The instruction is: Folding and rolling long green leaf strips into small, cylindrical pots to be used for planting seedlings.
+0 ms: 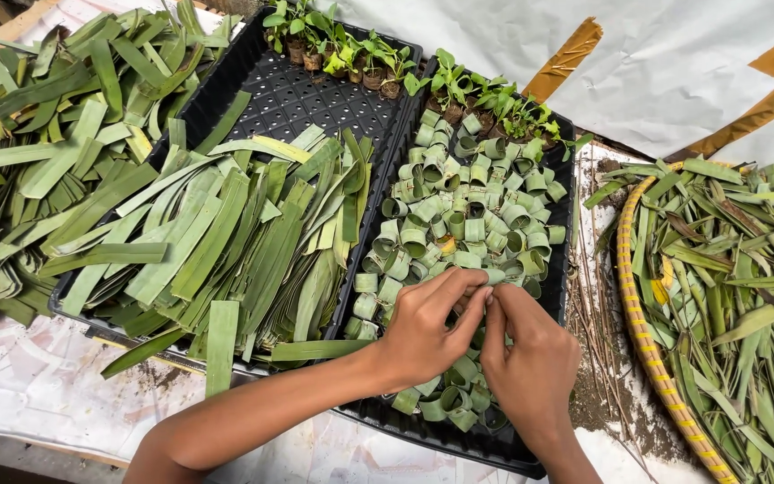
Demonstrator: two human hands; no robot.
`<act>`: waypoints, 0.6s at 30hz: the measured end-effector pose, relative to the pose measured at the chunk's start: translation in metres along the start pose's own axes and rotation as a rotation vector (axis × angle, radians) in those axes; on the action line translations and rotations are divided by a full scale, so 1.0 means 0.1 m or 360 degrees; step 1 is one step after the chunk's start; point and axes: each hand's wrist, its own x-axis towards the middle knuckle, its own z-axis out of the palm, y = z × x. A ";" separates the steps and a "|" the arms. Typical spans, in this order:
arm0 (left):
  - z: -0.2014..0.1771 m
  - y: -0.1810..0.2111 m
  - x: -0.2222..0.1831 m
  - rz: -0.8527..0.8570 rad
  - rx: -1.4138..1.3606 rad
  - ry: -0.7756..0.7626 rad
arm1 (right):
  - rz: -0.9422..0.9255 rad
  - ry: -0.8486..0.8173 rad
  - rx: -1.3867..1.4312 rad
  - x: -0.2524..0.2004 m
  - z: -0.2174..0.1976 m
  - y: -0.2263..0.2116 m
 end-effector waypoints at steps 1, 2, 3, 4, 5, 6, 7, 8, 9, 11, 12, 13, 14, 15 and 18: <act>-0.04 0.01 0.04 0.0003 0.0002 0.0001 | -0.0002 0.0003 0.0001 0.04 -0.04 0.02; -0.07 0.02 0.08 -0.0174 -0.0135 -0.0050 | -0.0033 -0.0075 0.0137 0.09 -0.08 0.03; -0.11 0.03 0.13 -0.0345 -0.0272 -0.0101 | -0.0067 -0.0149 0.0270 0.14 -0.13 0.05; -0.14 0.03 0.17 -0.0338 -0.0272 -0.0100 | -0.0071 -0.0143 0.0268 0.15 -0.15 0.08; -0.17 0.03 0.22 -0.0587 -0.0500 -0.0165 | -0.0151 -0.0140 0.0278 0.17 -0.17 0.13; -0.19 0.03 0.26 -0.0835 -0.0728 -0.0234 | -0.0231 -0.0138 0.0288 0.19 -0.19 0.17; -0.19 -0.02 0.28 -0.0836 -0.0729 -0.0231 | -0.0233 -0.0140 0.0286 0.18 -0.18 0.24; -0.19 -0.06 0.30 -0.1075 -0.0878 -0.0314 | -0.0220 -0.0134 0.0292 0.17 -0.16 0.30; -0.19 -0.11 0.33 -0.1311 -0.1026 -0.0394 | -0.0209 -0.0127 0.0298 0.16 -0.14 0.37; -0.18 -0.16 0.32 -0.1331 -0.1158 -0.0382 | -0.0271 -0.0099 0.0295 0.16 -0.15 0.38; -0.18 -0.19 0.32 -0.1353 -0.1288 -0.0375 | -0.0328 -0.0070 0.0294 0.17 -0.15 0.38; -0.19 -0.18 0.33 -0.1349 -0.1284 -0.0373 | -0.0332 -0.0067 0.0297 0.16 -0.14 0.39; -0.19 -0.17 0.33 -0.1402 -0.1311 -0.0379 | -0.0385 -0.0056 0.0282 0.16 -0.13 0.40; -0.20 -0.16 0.34 -0.1455 -0.1336 -0.0386 | -0.0436 -0.0044 0.0269 0.15 -0.11 0.41; -0.18 -0.21 0.32 -0.1540 -0.1456 -0.0321 | -0.0522 0.0052 0.0290 0.15 -0.11 0.28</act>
